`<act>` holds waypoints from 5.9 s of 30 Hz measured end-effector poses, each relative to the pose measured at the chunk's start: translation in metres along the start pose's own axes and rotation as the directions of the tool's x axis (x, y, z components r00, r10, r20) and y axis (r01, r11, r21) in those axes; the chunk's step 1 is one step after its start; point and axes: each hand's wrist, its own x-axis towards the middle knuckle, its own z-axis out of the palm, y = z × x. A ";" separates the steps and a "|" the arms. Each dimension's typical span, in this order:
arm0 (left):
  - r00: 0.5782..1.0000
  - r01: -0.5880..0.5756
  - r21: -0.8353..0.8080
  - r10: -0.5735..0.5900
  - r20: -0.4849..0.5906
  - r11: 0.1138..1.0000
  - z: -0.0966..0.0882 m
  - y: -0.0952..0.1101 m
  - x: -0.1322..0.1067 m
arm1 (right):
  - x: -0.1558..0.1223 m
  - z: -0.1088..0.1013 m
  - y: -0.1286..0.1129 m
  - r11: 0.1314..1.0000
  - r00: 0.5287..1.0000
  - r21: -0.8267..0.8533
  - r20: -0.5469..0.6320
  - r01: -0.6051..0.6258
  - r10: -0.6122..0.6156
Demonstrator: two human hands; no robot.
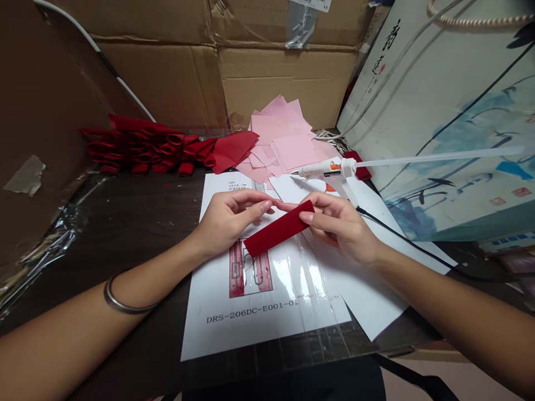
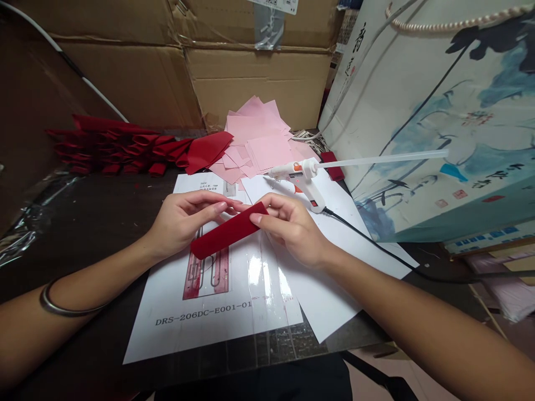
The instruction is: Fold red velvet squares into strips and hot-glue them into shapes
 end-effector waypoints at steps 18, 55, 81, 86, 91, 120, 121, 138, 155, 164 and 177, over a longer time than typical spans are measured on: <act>0.999 0.015 -0.058 -0.017 -0.040 0.998 -0.002 -0.002 0.002 | 0.000 -0.002 0.002 1.000 0.998 -0.015 -0.069 -0.011 0.010; 0.993 0.064 -0.147 -0.078 -0.091 0.987 -0.001 -0.007 0.003 | 0.008 -0.004 0.004 0.995 0.932 -0.094 -0.357 0.029 -0.061; 0.991 0.017 -0.075 -0.027 -0.129 0.997 -0.001 -0.004 0.003 | 0.006 -0.005 0.008 0.983 0.937 -0.180 -0.335 0.039 -0.098; 0.976 0.061 -0.023 -0.065 -0.209 0.998 0.002 -0.003 0.003 | 0.007 -0.005 0.010 0.968 0.940 -0.250 -0.331 -0.006 -0.080; 0.975 0.064 -0.002 -0.063 -0.215 0.998 0.004 -0.003 0.002 | 0.008 -0.007 0.009 0.963 0.938 -0.268 -0.343 -0.036 -0.061; 0.853 -0.412 0.895 0.419 0.312 0.172 -0.004 -0.012 0.000 | -0.007 -0.040 -0.041 0.022 0.877 -0.923 -0.372 -0.384 -0.304; 0.870 -0.401 0.897 0.385 0.309 0.186 -0.004 -0.012 -0.001 | -0.007 -0.047 -0.043 -0.049 0.892 -0.911 -0.388 -0.409 -0.233; 0.841 -0.532 0.664 0.233 0.489 0.525 -0.024 -0.011 0.010 | 0.019 -0.071 -0.014 0.508 0.918 -0.851 -0.297 -0.129 -0.264; 0.916 -0.398 0.676 0.234 0.324 0.620 -0.023 -0.019 0.015 | -0.002 -0.041 -0.028 0.518 0.988 -0.855 -0.077 0.002 -0.131; 0.914 -0.406 0.675 0.255 0.317 0.616 -0.022 -0.017 0.015 | -0.004 -0.030 -0.026 0.449 0.985 -0.893 -0.055 0.024 -0.162; 0.936 -0.351 0.700 0.235 0.261 0.622 -0.022 -0.019 0.013 | -0.001 -0.028 -0.029 0.426 0.991 -0.896 0.096 0.127 -0.094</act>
